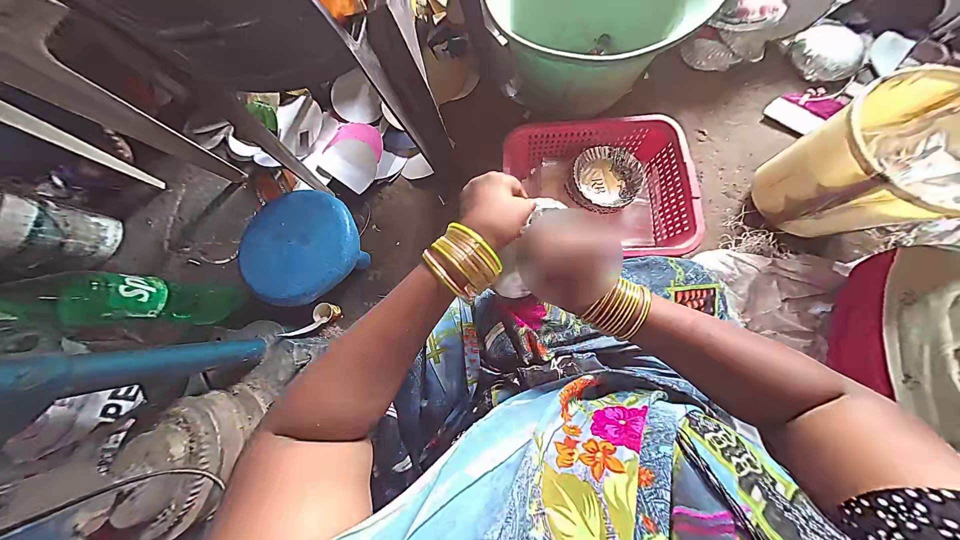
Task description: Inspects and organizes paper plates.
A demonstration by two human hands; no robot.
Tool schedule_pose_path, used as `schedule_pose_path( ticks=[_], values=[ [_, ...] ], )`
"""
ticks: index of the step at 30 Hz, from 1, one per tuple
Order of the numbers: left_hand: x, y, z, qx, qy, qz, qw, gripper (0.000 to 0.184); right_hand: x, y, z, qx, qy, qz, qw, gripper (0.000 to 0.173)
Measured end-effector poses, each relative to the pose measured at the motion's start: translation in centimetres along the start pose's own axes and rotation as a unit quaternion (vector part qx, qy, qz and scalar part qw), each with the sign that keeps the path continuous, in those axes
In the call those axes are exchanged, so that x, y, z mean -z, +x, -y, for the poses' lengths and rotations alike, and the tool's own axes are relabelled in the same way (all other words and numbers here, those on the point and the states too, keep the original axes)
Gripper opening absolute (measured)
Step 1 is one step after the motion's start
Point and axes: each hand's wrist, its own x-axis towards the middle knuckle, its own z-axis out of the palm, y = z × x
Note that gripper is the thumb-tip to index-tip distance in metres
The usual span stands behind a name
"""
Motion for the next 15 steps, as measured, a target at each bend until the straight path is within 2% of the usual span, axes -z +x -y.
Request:
schedule_pose_path(
  ticks=[3, 6, 8, 11, 13, 15],
  values=[
    [0.8, -1.3, -3.2, -0.061, 0.133, -0.009, 0.989, 0.018, 2.2, 1.6, 0.3, 0.016, -0.012, 0.015, 1.0, 0.012],
    [0.8, -2.4, -2.8, -0.117, 0.119, -0.011, 0.986, 0.013, 4.7, 1.5, 0.1, -0.01, 0.077, 0.035, 0.996, 0.015],
    [-0.9, -2.4, -0.3, -0.141, 0.018, -0.012, 0.99, 0.01, 5.1, 0.3, -1.0, -0.071, 0.192, 0.063, 0.977, 0.017],
    [-5.7, -2.1, 4.0, -0.114, -0.203, 0.011, 0.972, 0.008, 3.1, -2.3, -3.4, -0.178, 0.351, 0.123, 0.911, 0.018],
    [-7.9, -1.3, 5.5, -0.021, -0.338, 0.055, 0.939, 0.007, 2.3, -3.6, -4.2, -0.216, 0.385, 0.159, 0.883, 0.016],
    [-8.3, -1.1, 5.1, 0.078, -0.44, 0.084, 0.891, 0.005, 2.4, -4.0, -4.7, -0.204, 0.366, 0.184, 0.889, 0.013]
  ],
)
